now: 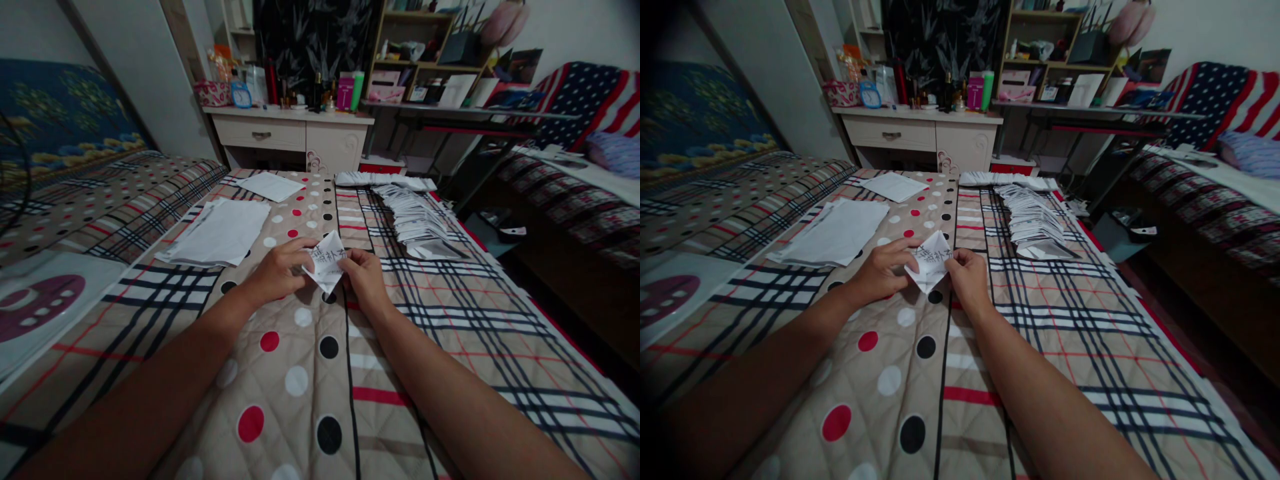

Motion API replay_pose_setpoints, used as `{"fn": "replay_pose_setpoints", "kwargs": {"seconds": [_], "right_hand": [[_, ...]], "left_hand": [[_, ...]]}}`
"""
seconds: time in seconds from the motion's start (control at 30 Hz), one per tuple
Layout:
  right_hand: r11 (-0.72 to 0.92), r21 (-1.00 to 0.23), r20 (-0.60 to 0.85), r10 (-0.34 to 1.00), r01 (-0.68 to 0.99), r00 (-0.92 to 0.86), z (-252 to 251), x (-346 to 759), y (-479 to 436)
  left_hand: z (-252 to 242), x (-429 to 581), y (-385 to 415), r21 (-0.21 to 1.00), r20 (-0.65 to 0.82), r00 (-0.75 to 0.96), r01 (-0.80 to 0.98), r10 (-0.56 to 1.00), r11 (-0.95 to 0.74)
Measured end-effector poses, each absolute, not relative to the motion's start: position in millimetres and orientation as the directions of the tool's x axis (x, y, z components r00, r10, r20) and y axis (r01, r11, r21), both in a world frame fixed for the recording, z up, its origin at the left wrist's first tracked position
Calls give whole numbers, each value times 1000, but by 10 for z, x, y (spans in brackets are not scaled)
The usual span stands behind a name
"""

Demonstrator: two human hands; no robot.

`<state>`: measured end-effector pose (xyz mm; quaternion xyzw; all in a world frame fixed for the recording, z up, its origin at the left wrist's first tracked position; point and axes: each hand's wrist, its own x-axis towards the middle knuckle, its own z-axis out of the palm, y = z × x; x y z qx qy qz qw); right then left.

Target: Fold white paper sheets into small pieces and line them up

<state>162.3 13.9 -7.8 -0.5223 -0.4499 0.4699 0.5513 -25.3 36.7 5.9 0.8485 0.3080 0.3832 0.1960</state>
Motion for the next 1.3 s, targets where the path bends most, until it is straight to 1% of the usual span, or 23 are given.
{"fn": "replay_pose_setpoints", "kwargs": {"seconds": [0.1,0.2,0.3,0.43,0.5,0.6,0.73,0.87,1.07,1.23,1.3], "right_hand": [[24,-999,19,994,-44,111,-67,1619,116],[33,-998,29,998,-58,64,-54,1617,92],[68,-993,66,997,-96,27,-37,1611,76],[121,-986,125,992,-111,-30,-30,1585,77],[118,-984,122,992,-130,-25,-45,1571,85],[103,-984,108,994,-146,-25,-82,1562,97],[88,-986,103,990,-143,-100,-131,1555,95],[101,-988,118,980,-113,-161,-141,1536,73],[157,-982,169,978,-103,-124,-112,1544,61],[156,-983,166,981,-100,-103,-137,1546,64],[168,-981,178,979,-98,-101,-149,1546,67]], "left_hand": [[70,-233,371,695,511,389,338,766,-635],[46,-216,396,822,437,271,265,857,-503],[-6,-193,428,881,376,191,229,907,-414],[-43,-147,432,932,305,132,164,943,-324],[-42,-128,421,944,288,120,130,950,-303],[-22,-119,406,936,311,115,137,944,-325],[33,-130,389,918,342,98,177,935,-354],[81,-140,374,930,312,122,165,942,-329],[124,-114,332,924,279,218,205,935,-323],[147,-104,299,935,253,217,197,943,-296],[144,-104,299,926,268,230,206,935,-316]]}}
